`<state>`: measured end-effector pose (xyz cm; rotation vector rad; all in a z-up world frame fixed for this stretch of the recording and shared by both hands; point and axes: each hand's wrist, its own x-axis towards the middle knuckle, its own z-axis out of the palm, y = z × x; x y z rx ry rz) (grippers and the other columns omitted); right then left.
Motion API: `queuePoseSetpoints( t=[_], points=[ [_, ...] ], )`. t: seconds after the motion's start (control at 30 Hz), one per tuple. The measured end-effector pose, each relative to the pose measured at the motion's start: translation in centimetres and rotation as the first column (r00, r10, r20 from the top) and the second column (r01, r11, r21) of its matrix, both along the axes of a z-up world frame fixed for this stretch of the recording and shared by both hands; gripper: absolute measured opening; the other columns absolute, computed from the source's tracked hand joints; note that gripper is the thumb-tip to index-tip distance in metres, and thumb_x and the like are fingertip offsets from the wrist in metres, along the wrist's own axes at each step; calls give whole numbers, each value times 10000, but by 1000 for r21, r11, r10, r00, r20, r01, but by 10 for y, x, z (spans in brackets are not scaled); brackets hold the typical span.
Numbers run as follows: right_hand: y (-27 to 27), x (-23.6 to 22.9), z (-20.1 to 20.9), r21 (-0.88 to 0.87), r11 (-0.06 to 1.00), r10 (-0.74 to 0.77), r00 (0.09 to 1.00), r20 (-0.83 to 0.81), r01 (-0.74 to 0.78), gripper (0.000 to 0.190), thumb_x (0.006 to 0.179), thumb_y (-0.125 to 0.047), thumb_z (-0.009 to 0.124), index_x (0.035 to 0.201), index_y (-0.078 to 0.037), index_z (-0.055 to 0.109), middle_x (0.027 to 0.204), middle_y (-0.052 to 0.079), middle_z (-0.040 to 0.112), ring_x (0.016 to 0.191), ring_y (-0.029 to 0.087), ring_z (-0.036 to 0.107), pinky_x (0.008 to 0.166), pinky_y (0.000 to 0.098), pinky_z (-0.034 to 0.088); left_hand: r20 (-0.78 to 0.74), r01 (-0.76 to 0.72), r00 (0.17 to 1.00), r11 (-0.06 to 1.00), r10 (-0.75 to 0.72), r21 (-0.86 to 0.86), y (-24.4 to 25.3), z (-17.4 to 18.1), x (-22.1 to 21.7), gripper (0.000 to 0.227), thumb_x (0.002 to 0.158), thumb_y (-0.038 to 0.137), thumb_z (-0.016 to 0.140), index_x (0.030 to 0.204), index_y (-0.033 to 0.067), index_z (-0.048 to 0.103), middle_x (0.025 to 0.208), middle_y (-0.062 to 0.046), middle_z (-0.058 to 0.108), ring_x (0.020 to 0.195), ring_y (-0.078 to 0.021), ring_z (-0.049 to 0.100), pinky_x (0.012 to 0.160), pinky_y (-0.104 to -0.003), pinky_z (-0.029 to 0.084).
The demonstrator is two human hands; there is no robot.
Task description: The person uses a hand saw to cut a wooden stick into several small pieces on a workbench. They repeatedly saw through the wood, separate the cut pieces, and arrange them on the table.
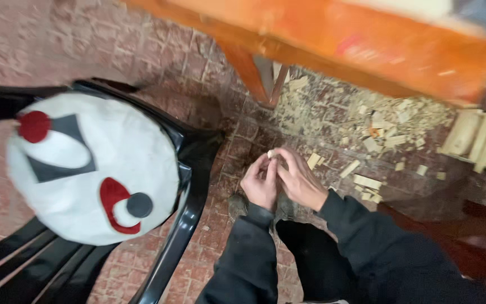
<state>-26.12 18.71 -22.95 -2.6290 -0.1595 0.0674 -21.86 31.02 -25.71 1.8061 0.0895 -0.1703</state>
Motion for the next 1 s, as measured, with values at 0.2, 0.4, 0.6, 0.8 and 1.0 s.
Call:
queuePoseSetpoints(
  t=[0.2, 0.4, 0.6, 0.8, 1.0],
  points=[
    [23, 16, 181, 19, 998, -56, 989, 138, 54, 515, 763, -3, 755, 1243, 56, 581, 1449, 281, 440, 1368, 512, 448, 1086, 580, 437, 113, -45, 992, 998, 50, -51, 11, 174, 23, 157, 843, 132, 841, 1000, 132, 836, 857, -62, 818, 764, -212, 786, 684, -299, 620],
    [39, 25, 310, 428, 865, -371, 908, 195, 261, 272, 872, -3, 736, 1144, 4, 740, 1258, 164, 619, 1162, 360, 674, 963, 394, 588, 176, 66, 984, 978, -31, -200, 36, 292, 43, 110, 879, 74, 811, 987, 86, 826, 877, -106, 811, 798, -239, 784, 707, -331, 609],
    [38, 16, 381, 695, 577, -622, 782, 33, 429, 149, 829, -26, 844, 943, -40, 748, 974, 97, 729, 858, 228, 752, 731, 305, 635, 191, 278, 953, 927, -234, -253, 52, 373, 41, 131, 826, 90, 854, 955, 111, 838, 803, -80, 804, 730, -214, 774, 655, -335, 605],
    [19, 2, 401, 797, 257, -515, 775, -366, 546, 325, 858, -26, 818, 1169, -33, 722, 1038, 123, 789, 973, 126, 713, 884, 307, 593, 78, 444, 885, 783, -458, -435, 51, 398, 48, 188, 894, -5, 766, 1079, 20, 792, 870, -160, 783, 773, -235, 778, 697, -347, 604],
    [-31, 13, 422, 809, 344, -287, 873, -393, 477, 372, 886, -58, 786, 1253, -88, 731, 1114, 27, 780, 1029, 58, 642, 954, 282, 547, -12, 547, 811, 765, -585, -341, 23, 405, 61, 115, 866, 142, 850, 944, 73, 801, 759, -78, 759, 709, -112, 688, 608, -295, 570]
  ],
)
